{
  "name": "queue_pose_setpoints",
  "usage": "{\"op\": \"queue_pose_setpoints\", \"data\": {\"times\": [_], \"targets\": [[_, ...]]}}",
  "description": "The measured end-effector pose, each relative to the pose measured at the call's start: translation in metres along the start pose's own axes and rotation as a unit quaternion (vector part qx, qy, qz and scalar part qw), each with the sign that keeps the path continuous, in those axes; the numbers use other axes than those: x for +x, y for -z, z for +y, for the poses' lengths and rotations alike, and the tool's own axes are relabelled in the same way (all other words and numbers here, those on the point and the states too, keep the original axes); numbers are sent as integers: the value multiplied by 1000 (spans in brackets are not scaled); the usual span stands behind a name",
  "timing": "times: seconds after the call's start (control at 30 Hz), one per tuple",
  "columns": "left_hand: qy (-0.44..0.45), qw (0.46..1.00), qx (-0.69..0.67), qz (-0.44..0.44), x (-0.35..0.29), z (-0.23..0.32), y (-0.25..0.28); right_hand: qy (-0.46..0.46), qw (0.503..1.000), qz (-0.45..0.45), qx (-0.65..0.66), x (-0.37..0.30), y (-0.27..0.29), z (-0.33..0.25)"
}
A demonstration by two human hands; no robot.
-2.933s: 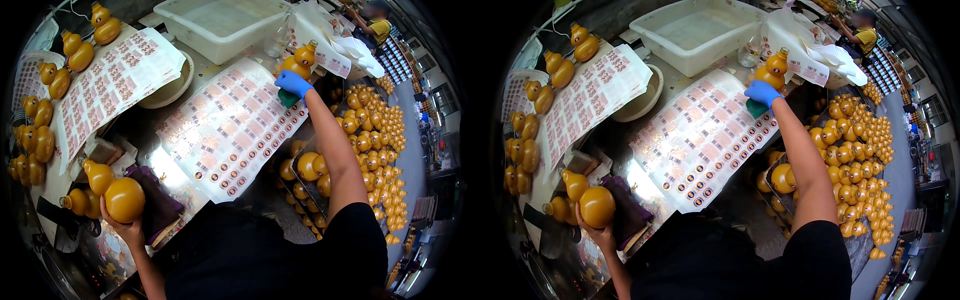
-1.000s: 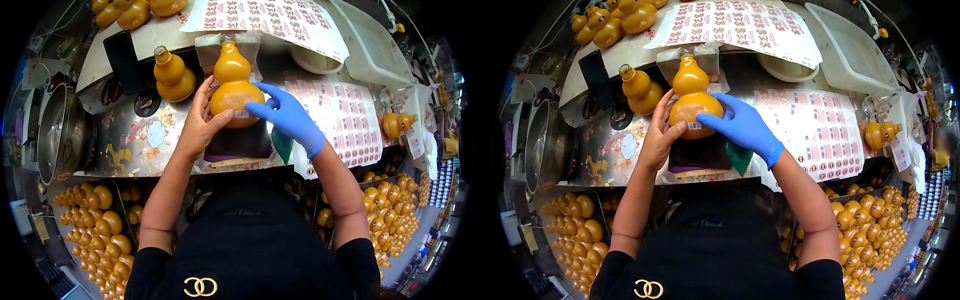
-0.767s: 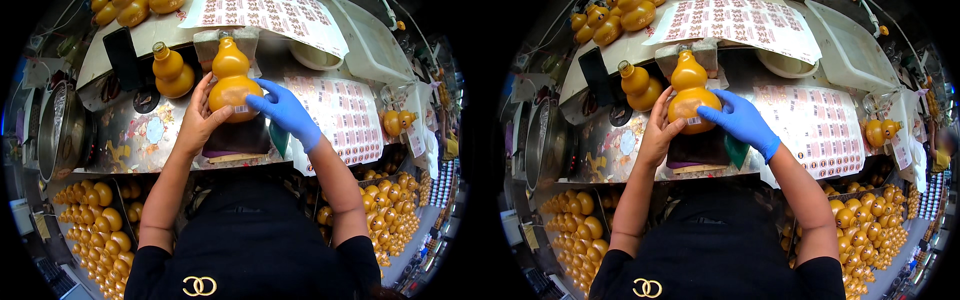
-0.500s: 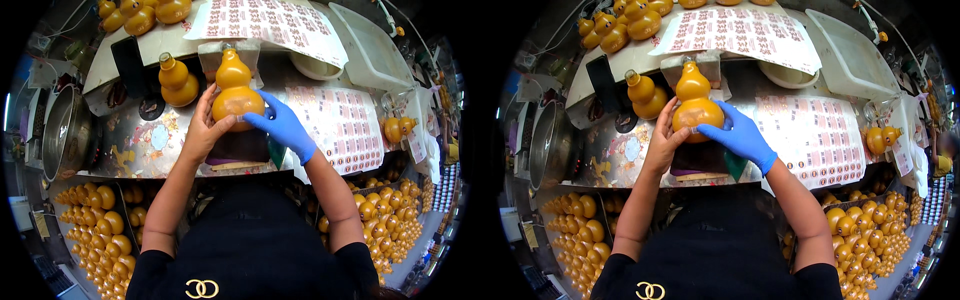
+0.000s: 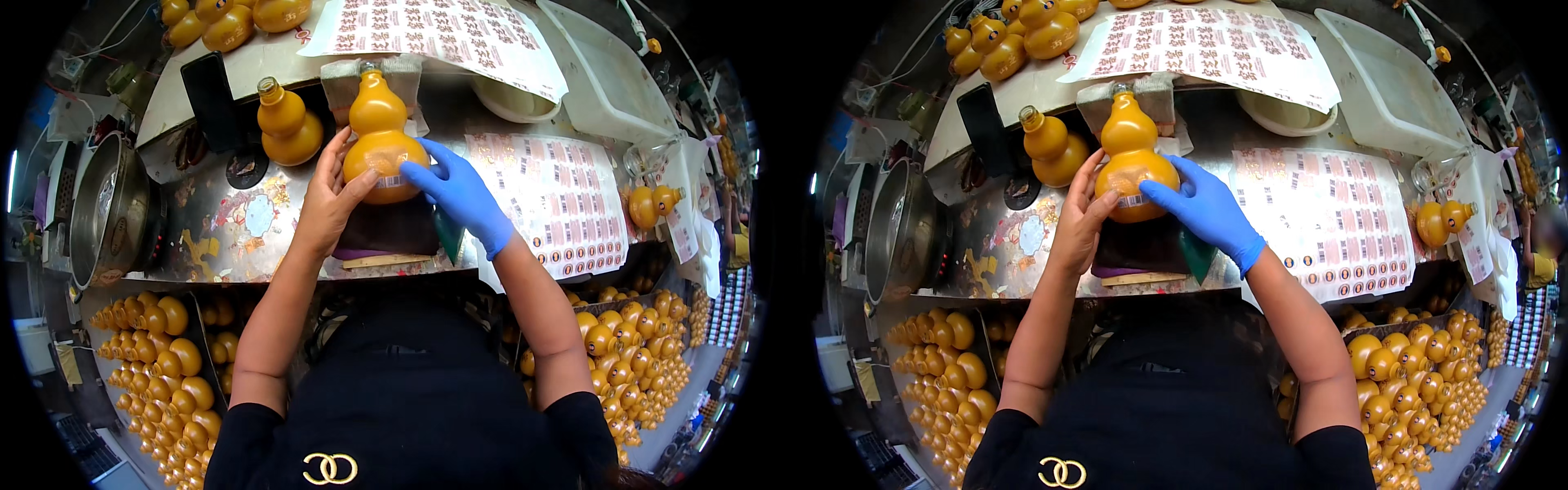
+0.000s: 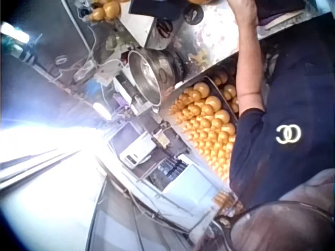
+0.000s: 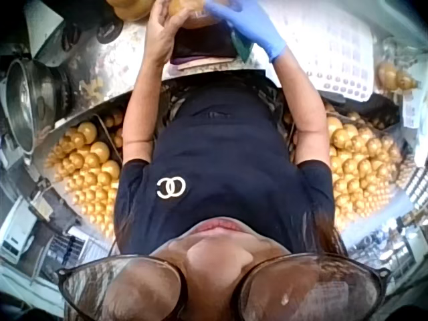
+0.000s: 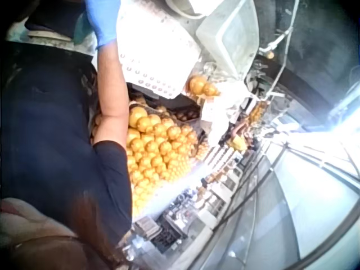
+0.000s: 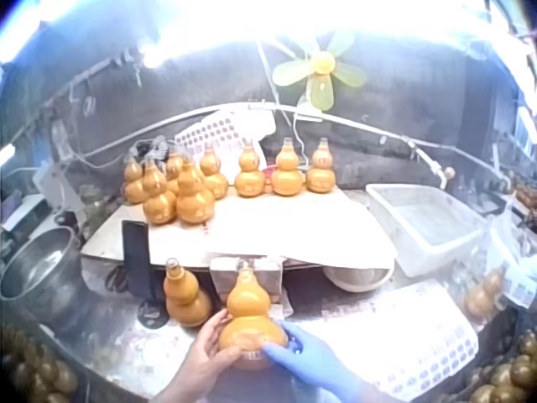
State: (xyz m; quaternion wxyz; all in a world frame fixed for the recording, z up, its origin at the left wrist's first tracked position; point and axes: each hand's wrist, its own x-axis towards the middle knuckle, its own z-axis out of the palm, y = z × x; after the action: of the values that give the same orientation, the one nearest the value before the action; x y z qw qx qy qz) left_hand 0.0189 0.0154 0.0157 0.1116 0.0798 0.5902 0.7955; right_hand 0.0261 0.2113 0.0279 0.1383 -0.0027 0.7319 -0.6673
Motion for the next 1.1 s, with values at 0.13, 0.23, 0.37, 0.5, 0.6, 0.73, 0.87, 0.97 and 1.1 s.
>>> {"op": "queue_pose_setpoints", "data": {"times": [0.13, 0.23, 0.37, 0.5, 0.6, 0.73, 0.87, 0.97, 1.1], "targets": [[-8, 1000, 8, 0, 1, -4, 4, -15, 1000, -4, 1, 1, 2, -1], [-13, 1000, 10, -11, 1, -6, 7, -5, 1000, -8, -4, 3, 4, 8], [-8, 1000, 12, -26, 0, -6, 6, 46, 999, 7, 20, 7, 2, 24], [-4, 999, 12, -34, -1, -6, 9, 49, 999, 2, 11, 5, 1, 23], [2, 999, 6, -40, -1, -4, 9, 57, 998, 4, 3, 6, 2, 28], [8, 999, 7, -43, -1, -5, 10, 66, 998, 9, 6, 4, 0, 27], [-1, 999, 18, -50, 0, -7, 14, -51, 979, 35, 193, 2, 4, 26], [1, 999, 8, -53, 0, -7, 15, -84, 892, 60, 440, -15, 11, 31], [11, 997, 42, -60, -1, -3, 10, 42, 932, 116, 342, -43, -21, 7]]}}
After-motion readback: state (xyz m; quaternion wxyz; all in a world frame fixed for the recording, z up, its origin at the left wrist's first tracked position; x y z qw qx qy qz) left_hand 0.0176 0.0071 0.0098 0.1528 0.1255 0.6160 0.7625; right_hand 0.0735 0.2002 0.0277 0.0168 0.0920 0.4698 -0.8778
